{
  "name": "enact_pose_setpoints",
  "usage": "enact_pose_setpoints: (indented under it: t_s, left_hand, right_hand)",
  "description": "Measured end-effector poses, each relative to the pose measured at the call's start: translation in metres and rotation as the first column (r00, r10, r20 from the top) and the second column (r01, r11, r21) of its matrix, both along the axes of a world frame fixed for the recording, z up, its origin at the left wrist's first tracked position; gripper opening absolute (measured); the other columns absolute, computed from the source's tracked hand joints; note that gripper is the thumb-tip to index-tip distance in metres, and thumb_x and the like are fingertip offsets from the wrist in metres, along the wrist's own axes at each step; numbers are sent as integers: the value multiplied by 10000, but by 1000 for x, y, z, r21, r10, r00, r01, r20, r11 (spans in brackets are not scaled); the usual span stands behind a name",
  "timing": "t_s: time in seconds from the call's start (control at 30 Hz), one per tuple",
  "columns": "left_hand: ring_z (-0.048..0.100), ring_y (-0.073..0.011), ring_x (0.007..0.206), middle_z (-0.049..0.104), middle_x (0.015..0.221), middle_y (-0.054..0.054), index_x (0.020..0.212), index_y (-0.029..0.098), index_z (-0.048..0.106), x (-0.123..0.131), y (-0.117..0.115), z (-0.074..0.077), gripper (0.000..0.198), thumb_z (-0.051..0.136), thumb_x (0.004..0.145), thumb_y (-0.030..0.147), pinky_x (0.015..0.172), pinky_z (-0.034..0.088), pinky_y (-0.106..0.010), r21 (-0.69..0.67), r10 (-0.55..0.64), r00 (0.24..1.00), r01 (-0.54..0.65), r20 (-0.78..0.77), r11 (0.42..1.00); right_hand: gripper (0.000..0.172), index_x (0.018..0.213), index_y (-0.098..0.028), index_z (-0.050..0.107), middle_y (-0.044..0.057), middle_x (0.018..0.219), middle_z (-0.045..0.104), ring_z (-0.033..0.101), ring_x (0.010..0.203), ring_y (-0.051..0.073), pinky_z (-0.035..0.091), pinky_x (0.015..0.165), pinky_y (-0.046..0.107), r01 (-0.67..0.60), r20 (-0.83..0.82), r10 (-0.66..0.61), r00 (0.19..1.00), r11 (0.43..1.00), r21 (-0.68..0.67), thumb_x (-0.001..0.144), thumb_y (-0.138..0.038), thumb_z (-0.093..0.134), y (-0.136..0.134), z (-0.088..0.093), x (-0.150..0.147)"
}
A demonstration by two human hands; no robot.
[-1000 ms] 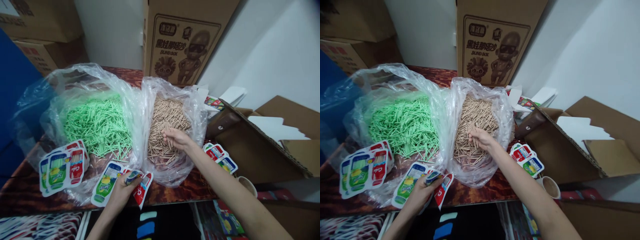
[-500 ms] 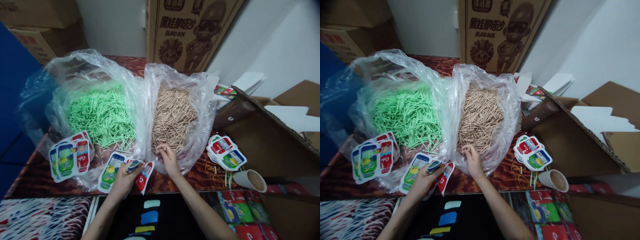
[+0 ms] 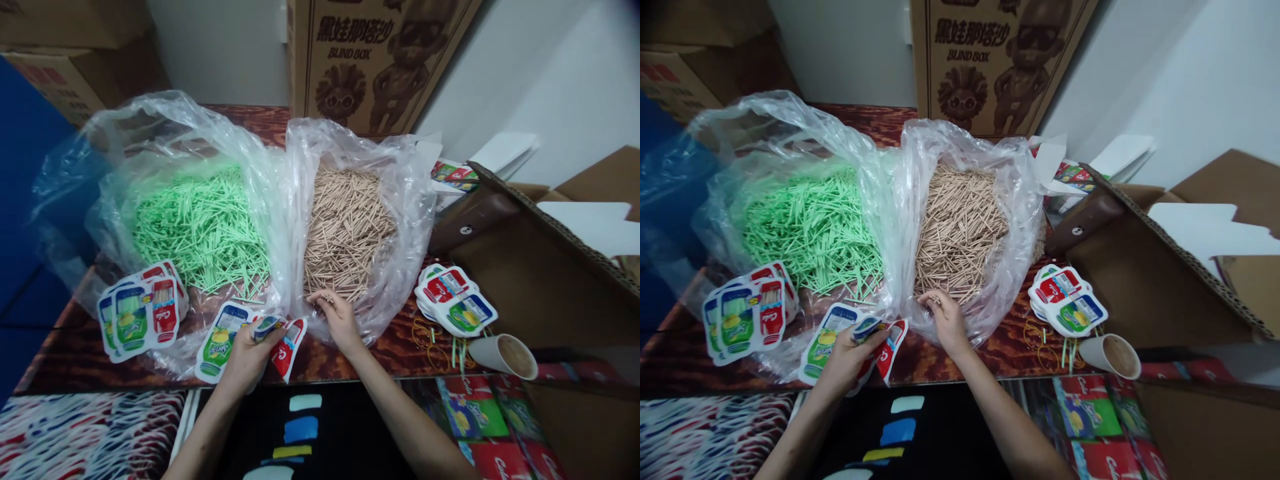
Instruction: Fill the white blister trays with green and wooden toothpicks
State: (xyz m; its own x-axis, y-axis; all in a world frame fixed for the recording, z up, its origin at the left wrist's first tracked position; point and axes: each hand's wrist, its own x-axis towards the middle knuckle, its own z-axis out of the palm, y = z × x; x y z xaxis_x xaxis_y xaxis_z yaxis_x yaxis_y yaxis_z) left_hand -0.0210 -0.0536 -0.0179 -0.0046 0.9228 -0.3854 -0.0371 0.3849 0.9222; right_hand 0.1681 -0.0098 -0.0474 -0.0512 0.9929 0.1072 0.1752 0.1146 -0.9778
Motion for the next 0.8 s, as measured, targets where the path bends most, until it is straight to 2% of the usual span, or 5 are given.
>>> enact_pose_setpoints:
  t_s: [0.2, 0.4, 0.8]
  left_hand:
    - [516, -124, 565, 611, 589, 14, 610, 139, 631, 1, 2, 7, 235, 742, 646, 343, 570, 430, -237, -11, 36, 999, -36, 18, 999]
    - [535, -128, 600, 622, 627, 10, 672, 136, 649, -3, 0, 0, 222, 732, 677, 341, 608, 436, -242, -13, 26, 999, -25, 21, 1000]
    - [565, -139, 672, 656, 717, 5, 748, 155, 671, -4, 0, -11, 187, 709, 741, 339, 662, 453, -244, 93, -67, 998, 65, 15, 994]
  right_hand:
    - [162, 853, -189, 656, 45, 867, 682, 627, 868, 183, 458, 813, 304, -52, 4, 52, 999, 999, -9, 890, -209, 499, -1, 9, 1]
    - [164, 845, -201, 665, 34, 860, 689, 627, 865, 184, 454, 803, 292, -84, 9, 84, 996, 996, -3, 883, -204, 505, -1, 12, 2]
    - [165, 865, -207, 663, 31, 867, 688, 627, 850, 183, 448, 780, 289, -139, 25, 139, 990, 990, -23, 897, -231, 503, -1, 12, 2]
